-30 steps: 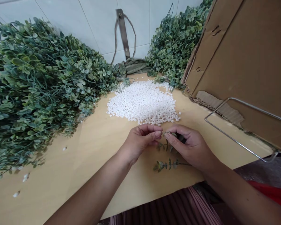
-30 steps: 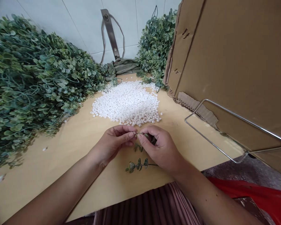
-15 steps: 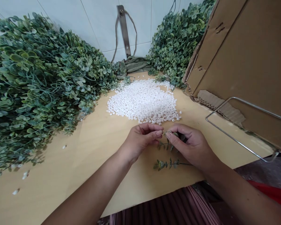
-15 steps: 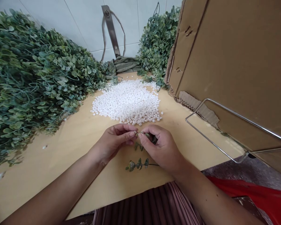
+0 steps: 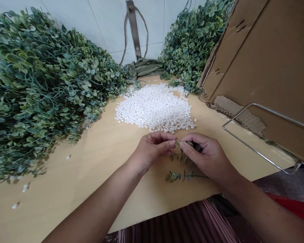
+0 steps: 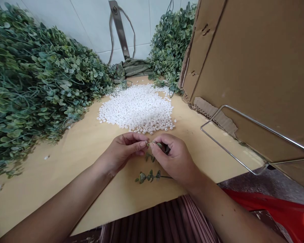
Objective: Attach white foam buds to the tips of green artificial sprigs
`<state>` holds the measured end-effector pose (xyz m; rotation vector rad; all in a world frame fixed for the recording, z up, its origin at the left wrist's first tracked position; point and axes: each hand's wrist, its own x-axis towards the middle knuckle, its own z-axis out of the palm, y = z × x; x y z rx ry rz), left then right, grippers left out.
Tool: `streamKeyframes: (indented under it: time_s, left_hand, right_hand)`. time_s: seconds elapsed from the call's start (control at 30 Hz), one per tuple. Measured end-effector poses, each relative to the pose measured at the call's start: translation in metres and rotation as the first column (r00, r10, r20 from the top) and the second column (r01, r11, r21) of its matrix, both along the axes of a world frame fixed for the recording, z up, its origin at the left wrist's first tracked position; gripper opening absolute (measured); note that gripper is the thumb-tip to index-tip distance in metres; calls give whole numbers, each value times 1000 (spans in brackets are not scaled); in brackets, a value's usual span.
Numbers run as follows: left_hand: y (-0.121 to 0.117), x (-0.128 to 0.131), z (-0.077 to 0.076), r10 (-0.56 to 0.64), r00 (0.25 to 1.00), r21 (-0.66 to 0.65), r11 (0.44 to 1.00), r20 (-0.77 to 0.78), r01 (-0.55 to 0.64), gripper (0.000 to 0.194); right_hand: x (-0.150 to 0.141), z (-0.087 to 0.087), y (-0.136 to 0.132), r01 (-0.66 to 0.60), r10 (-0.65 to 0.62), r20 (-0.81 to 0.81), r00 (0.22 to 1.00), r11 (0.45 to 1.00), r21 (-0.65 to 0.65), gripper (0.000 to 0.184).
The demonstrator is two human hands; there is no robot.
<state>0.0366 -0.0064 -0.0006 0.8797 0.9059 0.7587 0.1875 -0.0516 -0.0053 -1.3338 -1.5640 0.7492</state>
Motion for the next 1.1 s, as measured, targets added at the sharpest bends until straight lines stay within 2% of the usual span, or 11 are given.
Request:
streamKeyframes:
  time_s: [0.3, 0.87, 1.1]
  left_hand:
    - [1, 0, -2, 7, 1000, -6, 1000, 22, -7, 20]
    - [-3, 4, 0, 48, 999, 25, 999, -17, -47, 13]
    - [-2, 4, -1, 41, 999, 25, 999, -1, -41, 13]
  right_hand:
    - [0, -1, 1, -26, 26, 37, 999, 1000, -15, 16]
    - [2, -5, 4, -114, 103, -85, 991, 984, -138, 18]
    - [1, -6, 5, -156, 122, -210, 970, 976, -154, 18]
